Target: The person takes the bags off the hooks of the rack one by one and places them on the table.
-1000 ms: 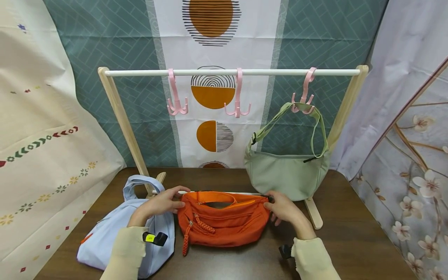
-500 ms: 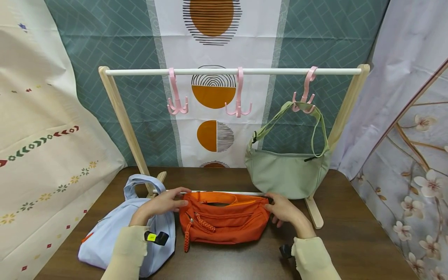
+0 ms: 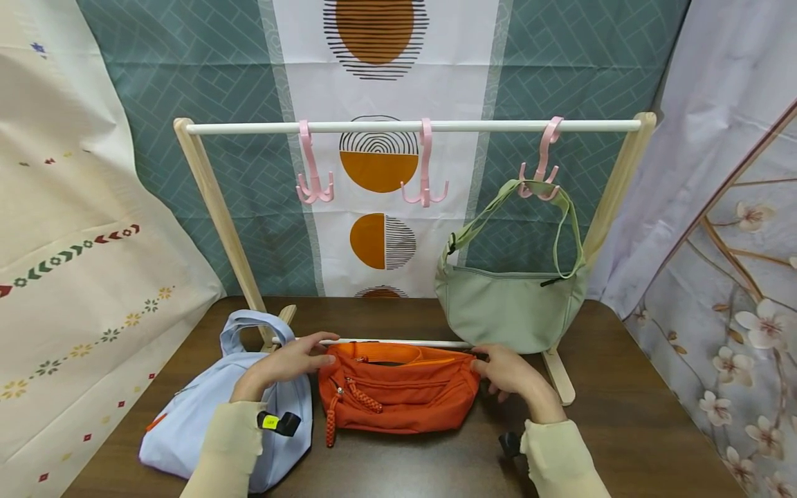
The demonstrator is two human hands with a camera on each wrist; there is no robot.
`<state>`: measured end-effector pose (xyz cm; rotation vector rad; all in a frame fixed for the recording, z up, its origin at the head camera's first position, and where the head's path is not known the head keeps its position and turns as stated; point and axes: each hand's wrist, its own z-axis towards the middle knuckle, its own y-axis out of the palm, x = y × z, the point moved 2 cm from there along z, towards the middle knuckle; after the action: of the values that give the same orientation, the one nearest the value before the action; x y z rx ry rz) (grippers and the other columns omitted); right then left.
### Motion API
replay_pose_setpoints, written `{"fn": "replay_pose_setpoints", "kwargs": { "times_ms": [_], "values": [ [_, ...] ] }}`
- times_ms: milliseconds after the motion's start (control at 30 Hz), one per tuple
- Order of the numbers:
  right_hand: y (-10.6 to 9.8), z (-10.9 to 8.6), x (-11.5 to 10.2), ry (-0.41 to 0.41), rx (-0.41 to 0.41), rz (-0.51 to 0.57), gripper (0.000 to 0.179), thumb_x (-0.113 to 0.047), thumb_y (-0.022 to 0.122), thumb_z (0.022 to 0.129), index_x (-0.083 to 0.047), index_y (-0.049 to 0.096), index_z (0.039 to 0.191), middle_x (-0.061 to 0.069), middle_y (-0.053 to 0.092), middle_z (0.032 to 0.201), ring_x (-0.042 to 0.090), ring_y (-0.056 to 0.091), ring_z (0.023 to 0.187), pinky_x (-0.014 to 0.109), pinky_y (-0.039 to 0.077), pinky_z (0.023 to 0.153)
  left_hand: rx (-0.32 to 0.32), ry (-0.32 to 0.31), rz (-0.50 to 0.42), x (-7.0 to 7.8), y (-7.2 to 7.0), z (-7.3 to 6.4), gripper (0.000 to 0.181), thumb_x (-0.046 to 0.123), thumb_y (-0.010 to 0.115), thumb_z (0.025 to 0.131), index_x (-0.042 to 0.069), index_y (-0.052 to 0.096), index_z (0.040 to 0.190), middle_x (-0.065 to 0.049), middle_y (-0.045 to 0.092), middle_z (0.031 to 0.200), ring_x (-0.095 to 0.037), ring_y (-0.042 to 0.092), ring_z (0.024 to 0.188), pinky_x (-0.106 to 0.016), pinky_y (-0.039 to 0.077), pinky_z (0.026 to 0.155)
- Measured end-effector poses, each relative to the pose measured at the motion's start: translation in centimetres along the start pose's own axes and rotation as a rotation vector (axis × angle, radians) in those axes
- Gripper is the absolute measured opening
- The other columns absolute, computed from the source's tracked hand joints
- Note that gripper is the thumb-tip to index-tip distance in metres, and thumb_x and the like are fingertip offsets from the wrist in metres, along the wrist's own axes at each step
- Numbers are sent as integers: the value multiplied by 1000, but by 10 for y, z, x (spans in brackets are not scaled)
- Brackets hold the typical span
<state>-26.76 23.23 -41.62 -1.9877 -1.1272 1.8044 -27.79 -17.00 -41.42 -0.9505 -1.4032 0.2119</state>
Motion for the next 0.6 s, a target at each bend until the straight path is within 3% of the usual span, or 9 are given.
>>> {"fn": "replay_pose_setpoints", "kwargs": {
  "times_ms": [267,600],
  "values": [
    [-8,-9,-9,-49,39,27,41,-13,55,107,10,53,141,17,65,96,24,61,64,42,56,51,13,15,9,5,-3,-3,52,22,64,104,1,51,149,-28,59,141,-44,56,131,-59,47,106],
    [-13,-17,-21,-135,41,66,36,-13,53,109,7,55,138,14,65,95,25,61,68,42,56,51,39,56,39,10,-6,-7,51,23,61,105,3,49,151,-28,61,135,-40,61,123,-56,50,101]
  ]
}}
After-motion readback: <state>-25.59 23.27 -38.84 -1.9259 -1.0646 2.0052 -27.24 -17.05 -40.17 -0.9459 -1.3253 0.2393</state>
